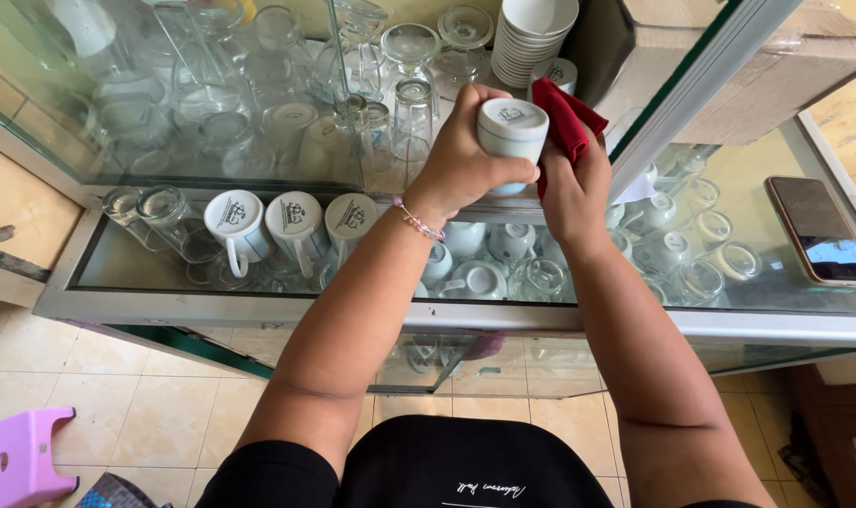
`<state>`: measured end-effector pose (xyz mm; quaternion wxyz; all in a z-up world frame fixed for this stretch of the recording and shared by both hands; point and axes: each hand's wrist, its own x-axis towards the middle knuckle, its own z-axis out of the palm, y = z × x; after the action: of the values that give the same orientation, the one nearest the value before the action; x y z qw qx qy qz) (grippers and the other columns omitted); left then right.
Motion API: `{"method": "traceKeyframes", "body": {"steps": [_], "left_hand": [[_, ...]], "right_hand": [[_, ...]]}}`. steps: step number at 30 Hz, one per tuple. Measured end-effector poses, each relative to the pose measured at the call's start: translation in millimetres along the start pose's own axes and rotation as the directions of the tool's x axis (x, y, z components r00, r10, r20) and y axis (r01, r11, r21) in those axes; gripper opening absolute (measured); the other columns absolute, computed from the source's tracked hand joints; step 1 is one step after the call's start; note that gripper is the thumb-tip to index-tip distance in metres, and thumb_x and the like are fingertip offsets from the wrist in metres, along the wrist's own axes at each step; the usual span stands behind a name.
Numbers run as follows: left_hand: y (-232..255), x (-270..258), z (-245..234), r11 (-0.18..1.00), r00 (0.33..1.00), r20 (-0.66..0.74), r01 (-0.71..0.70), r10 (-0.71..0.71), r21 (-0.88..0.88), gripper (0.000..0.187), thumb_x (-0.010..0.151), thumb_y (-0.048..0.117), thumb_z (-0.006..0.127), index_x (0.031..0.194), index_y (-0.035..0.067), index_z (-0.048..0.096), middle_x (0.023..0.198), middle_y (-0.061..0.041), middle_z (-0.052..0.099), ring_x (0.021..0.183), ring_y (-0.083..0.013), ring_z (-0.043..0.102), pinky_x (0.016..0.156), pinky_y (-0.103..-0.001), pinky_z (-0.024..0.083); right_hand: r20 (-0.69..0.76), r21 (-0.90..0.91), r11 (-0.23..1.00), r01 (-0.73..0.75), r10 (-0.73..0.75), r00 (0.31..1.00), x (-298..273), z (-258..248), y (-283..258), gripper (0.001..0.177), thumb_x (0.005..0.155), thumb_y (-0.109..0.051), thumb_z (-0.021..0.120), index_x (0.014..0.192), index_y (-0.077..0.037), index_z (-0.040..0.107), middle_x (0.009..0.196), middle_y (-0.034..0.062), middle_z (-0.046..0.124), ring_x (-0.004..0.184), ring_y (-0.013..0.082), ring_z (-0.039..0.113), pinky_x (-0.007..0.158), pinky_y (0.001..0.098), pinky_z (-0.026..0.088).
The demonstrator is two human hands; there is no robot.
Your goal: Wiping glass and ceramic cups with a cloth and arranging them in a display cabinet.
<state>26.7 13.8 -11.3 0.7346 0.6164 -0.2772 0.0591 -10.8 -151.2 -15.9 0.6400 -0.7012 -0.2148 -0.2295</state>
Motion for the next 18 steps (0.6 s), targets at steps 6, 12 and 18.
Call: {"method": "traceKeyframes", "body": {"steps": [6, 12, 18], "left_hand": [[2.4, -2.5, -14.0, 0.974, 0.99, 0.137, -0.041, 0.01, 0.223, 0.075, 0.056, 0.007, 0.091, 0.12, 0.005, 0.052, 0.114, -0.007, 0.067, 0.108, -0.0182, 0.066, 0.092, -0.033, 0.058], [31.5, -2.8, -13.8, 0.95, 0.934, 0.179, 0.313, -0.311, 0.017, 0.065, 0.06, 0.006, 0.078, 0.118, 0.005, 0.05, 0.098, -0.014, 0.069, 0.077, -0.0217, 0.07, 0.07, -0.035, 0.06], [3.7, 5.8, -17.5, 0.969, 0.961, 0.136, 0.246, -0.242, -0.017, 0.06, 0.062, 0.004, 0.076, 0.116, 0.006, 0.05, 0.094, -0.01, 0.063, 0.076, -0.0169, 0.066, 0.065, -0.033, 0.057]], "right_hand": [[0.104, 0.147, 0.954, -0.26, 0.246, 0.964, 1.2, -8.9, 21.5, 0.046, 0.095, -0.001, 0.043, 0.138, 0.004, 0.058, 0.116, 0.0078, 0.07, 0.1, 0.0134, 0.066, 0.086, 0.027, 0.054], [0.198, -0.006, 0.892, -0.452, 0.444, 0.874, 2.3, -16.1, 15.5, 0.021, 0.092, -0.008, 0.052, 0.104, 0.002, 0.066, 0.076, 0.0063, 0.066, 0.059, 0.0117, 0.06, 0.05, 0.0283, 0.046], [0.229, -0.226, 0.878, -0.421, 0.468, 0.853, -0.2, -20.5, -7.2, 0.013, 0.091, -0.01, 0.063, 0.099, 0.0, 0.066, 0.069, 0.0026, 0.065, 0.054, 0.0095, 0.059, 0.046, 0.0277, 0.044]]}}
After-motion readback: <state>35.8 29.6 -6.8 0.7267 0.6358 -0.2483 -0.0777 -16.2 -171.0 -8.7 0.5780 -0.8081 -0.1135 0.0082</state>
